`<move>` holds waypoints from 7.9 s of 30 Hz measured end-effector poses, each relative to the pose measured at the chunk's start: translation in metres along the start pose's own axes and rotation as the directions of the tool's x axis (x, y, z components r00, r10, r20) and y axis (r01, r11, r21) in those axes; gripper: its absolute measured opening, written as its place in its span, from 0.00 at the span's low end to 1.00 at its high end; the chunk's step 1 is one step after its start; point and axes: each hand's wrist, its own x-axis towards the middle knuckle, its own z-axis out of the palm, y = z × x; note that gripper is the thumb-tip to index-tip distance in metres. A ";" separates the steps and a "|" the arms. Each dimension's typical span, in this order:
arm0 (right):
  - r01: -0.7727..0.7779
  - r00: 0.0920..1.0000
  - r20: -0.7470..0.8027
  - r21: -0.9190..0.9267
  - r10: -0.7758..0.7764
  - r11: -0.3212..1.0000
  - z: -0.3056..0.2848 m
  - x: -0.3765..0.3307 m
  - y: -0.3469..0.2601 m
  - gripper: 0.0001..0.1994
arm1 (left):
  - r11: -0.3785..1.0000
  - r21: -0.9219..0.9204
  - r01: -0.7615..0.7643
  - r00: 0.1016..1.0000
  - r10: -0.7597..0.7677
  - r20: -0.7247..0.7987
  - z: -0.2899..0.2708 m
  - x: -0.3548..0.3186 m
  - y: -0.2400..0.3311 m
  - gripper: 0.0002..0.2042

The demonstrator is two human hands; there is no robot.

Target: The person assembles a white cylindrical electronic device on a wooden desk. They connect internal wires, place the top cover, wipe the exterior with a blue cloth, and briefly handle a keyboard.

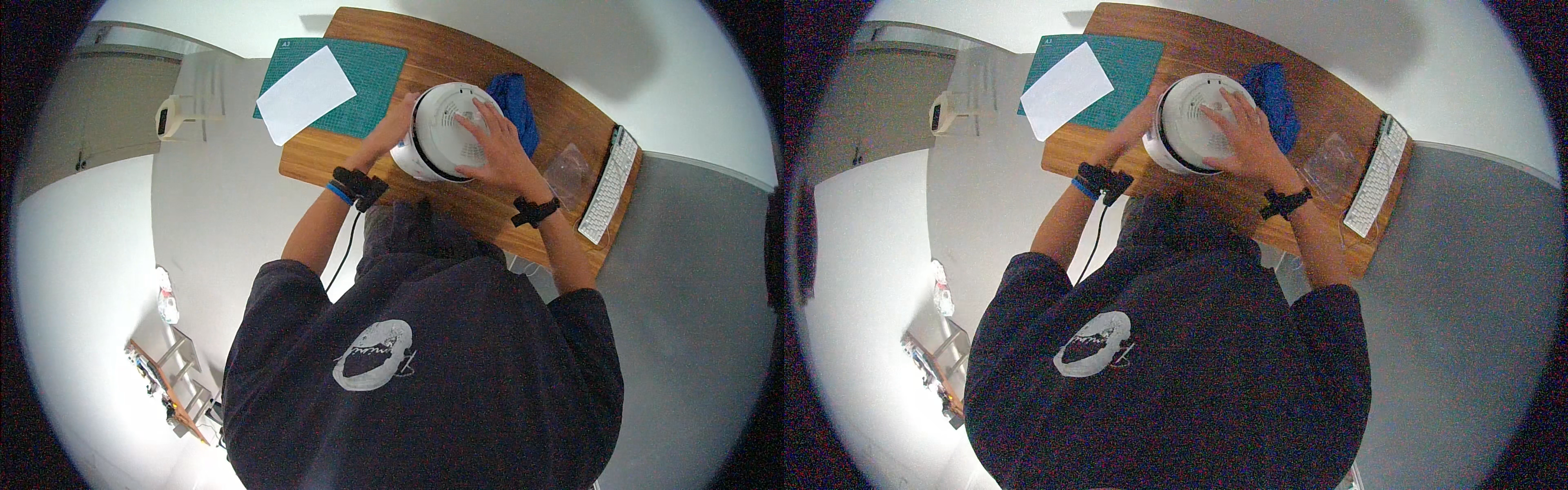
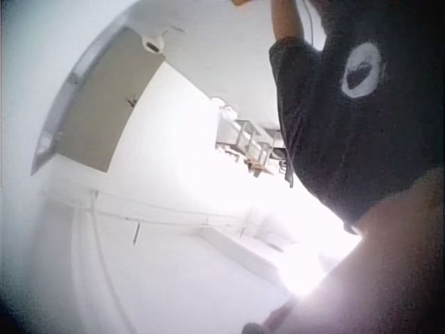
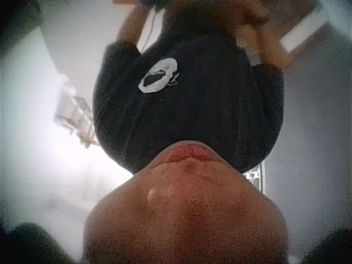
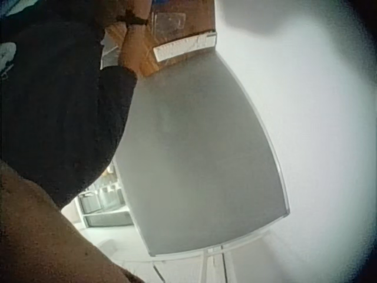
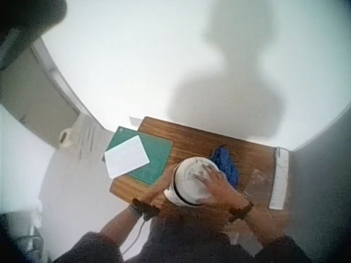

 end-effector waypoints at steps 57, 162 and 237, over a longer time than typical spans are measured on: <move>-0.153 0.955 -0.244 0.077 0.168 0.985 0.014 -0.001 0.011 0.40 | 0.976 -0.014 0.216 0.976 -0.216 -0.013 0.004 -0.005 0.021 0.39; 0.305 0.945 -0.149 0.082 -0.291 0.949 0.024 0.029 0.019 0.48 | 0.834 -0.547 0.066 0.906 -0.279 -0.317 -0.017 -0.009 -0.001 0.31; 0.219 0.975 0.050 -0.007 -0.219 0.976 -0.002 0.017 0.059 0.55 | 0.996 -0.064 -0.064 0.781 0.010 -0.624 0.056 0.035 -0.001 0.20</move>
